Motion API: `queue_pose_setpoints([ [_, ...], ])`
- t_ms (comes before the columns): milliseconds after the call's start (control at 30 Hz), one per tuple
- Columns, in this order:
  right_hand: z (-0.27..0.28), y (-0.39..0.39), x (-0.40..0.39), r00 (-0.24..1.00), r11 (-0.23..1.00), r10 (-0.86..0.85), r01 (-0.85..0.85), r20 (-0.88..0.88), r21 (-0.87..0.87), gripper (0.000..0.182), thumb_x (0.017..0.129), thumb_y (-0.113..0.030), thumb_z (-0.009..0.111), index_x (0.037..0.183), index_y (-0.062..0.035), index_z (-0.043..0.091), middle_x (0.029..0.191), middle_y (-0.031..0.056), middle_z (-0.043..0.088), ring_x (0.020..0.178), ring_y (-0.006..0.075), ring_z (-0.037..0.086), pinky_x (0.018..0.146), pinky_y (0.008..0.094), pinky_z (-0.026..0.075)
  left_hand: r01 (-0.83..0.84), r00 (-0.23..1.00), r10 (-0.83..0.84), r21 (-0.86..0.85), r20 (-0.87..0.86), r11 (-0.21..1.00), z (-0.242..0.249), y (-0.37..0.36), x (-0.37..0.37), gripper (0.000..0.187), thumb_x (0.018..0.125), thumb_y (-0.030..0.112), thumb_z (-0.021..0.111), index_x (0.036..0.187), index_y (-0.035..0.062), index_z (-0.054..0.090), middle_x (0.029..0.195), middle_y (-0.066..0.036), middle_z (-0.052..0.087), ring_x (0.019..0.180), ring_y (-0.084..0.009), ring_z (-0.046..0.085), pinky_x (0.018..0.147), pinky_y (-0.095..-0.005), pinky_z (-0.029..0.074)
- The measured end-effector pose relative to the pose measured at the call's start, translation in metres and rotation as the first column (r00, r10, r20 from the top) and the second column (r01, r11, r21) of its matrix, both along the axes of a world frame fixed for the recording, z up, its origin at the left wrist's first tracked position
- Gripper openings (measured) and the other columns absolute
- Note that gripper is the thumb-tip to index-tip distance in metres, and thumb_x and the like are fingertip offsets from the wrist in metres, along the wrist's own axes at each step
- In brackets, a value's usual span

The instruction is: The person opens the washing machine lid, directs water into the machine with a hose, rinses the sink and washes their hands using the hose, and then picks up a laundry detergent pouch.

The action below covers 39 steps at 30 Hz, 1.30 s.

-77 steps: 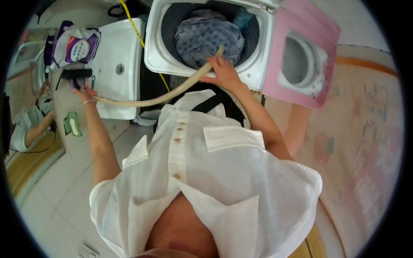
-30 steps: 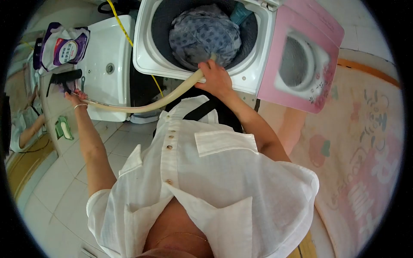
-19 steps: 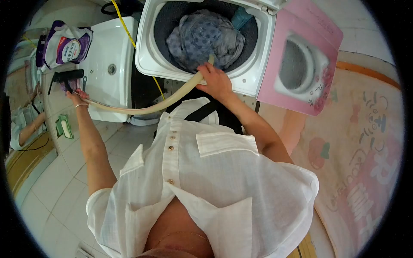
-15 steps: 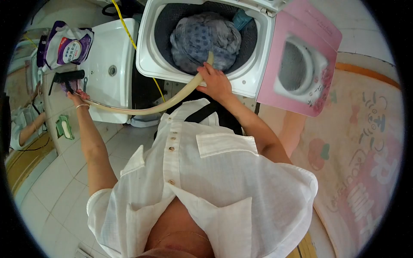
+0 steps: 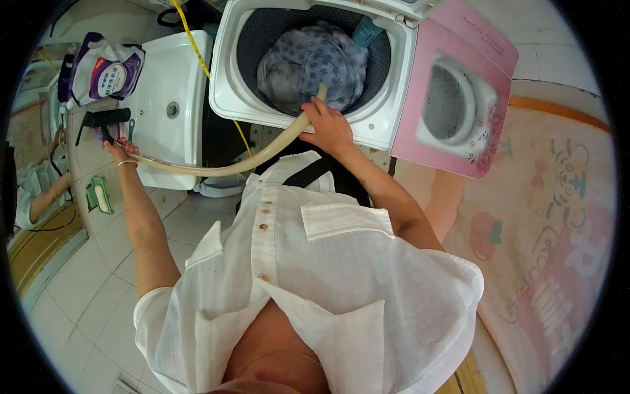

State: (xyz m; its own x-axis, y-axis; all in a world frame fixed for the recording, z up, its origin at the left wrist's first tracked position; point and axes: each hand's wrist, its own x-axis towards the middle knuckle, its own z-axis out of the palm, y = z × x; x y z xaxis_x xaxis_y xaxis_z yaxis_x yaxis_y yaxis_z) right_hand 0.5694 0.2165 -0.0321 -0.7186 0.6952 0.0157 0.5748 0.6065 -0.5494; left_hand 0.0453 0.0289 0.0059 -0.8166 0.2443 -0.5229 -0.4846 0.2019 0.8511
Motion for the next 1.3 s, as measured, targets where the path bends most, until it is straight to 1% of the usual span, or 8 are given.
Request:
queue_pose_setpoints([
  [167,0.001,0.0,-0.001,0.996,0.99,-0.033,0.044,0.087,-0.131,0.053,0.066,-0.032,0.069,0.111,-0.0121,0.049,0.12,0.0163,0.05,0.088,0.0379,0.059,0.082,0.0418,0.046,0.006,1.0,-0.006,-0.001,-0.001,1.0,0.0,0.0,0.001,0.063,0.079,0.07,0.025,0.064,0.0112,0.042,0.045,0.001,0.027,0.041,-0.0147,0.024,0.043,-0.0285,0.023],
  [400,0.001,-0.001,-0.002,0.994,0.993,-0.02,0.032,0.104,-0.114,0.055,0.067,-0.033,0.069,0.113,-0.0132,0.047,0.127,0.016,0.046,0.089,0.0364,0.059,0.082,0.0418,0.046,-0.007,1.0,0.007,-0.009,-0.008,1.0,-0.005,-0.003,-0.004,0.064,0.076,0.073,0.029,0.065,0.0109,0.041,0.046,0.001,0.026,0.042,-0.0141,0.024,0.043,-0.0277,0.023],
  [600,0.004,-0.001,-0.003,1.0,0.997,-0.005,0.004,0.005,0.078,0.063,0.065,-0.033,0.071,0.119,-0.012,0.045,0.132,0.0176,0.039,0.099,0.0347,0.056,0.085,0.0423,0.044,-0.006,1.0,0.006,0.005,-0.013,1.0,-0.004,-0.002,-0.002,0.064,0.077,0.073,0.028,0.065,0.0113,0.042,0.045,0.001,0.027,0.041,-0.014,0.025,0.042,-0.0277,0.024],
  [700,0.0,0.001,-0.002,0.999,0.999,0.005,-0.003,0.042,-0.046,0.066,0.065,-0.033,0.071,0.121,-0.011,0.044,0.132,0.0184,0.039,0.102,0.0357,0.054,0.087,0.0425,0.043,-0.007,1.0,0.007,0.005,-0.009,1.0,-0.003,-0.002,-0.001,0.064,0.078,0.072,0.027,0.064,0.0114,0.043,0.045,0.001,0.027,0.041,-0.0141,0.025,0.042,-0.0281,0.025],
  [767,0.002,0.001,-0.004,0.991,0.995,-0.012,0.025,0.13,-0.1,0.065,0.067,-0.032,0.07,0.122,-0.0101,0.044,0.135,0.014,0.037,0.104,0.0333,0.054,0.089,0.0409,0.042,-0.006,1.0,0.006,0.001,-0.005,1.0,-0.003,-0.003,-0.003,0.064,0.078,0.072,0.027,0.064,0.0114,0.043,0.045,0.001,0.027,0.04,-0.014,0.025,0.042,-0.0282,0.025],
  [867,0.004,0.002,-0.004,0.998,0.998,-0.009,0.013,0.065,-0.068,0.065,0.065,-0.036,0.07,0.12,-0.0107,0.045,0.132,0.0185,0.039,0.101,0.0368,0.055,0.089,0.0431,0.043,0.002,1.0,-0.002,0.006,0.0,1.0,-0.006,-0.003,-0.007,0.064,0.077,0.072,0.028,0.064,0.0117,0.043,0.045,0.001,0.027,0.04,-0.0138,0.025,0.042,-0.028,0.025],
  [1200,0.0,0.004,-0.006,0.993,0.984,-0.019,0.04,0.118,-0.176,0.062,0.066,-0.037,0.069,0.117,-0.0104,0.046,0.128,0.0191,0.044,0.094,0.0385,0.057,0.086,0.0415,0.045,-0.027,1.0,0.027,-0.016,0.009,1.0,0.0,0.001,0.001,0.064,0.076,0.073,0.029,0.064,0.0109,0.041,0.046,0.001,0.025,0.041,-0.0139,0.023,0.041,-0.0271,0.021],
  [1300,-0.002,0.003,-0.006,0.999,1.0,-0.01,0.01,0.042,-0.016,0.06,0.067,-0.038,0.068,0.115,-0.0102,0.047,0.126,0.0191,0.047,0.089,0.0392,0.059,0.083,0.041,0.046,-0.027,1.0,0.027,-0.017,0.011,1.0,0.0,0.0,0.001,0.065,0.077,0.073,0.028,0.064,0.0108,0.041,0.046,0.001,0.025,0.041,-0.014,0.023,0.041,-0.0272,0.021],
])
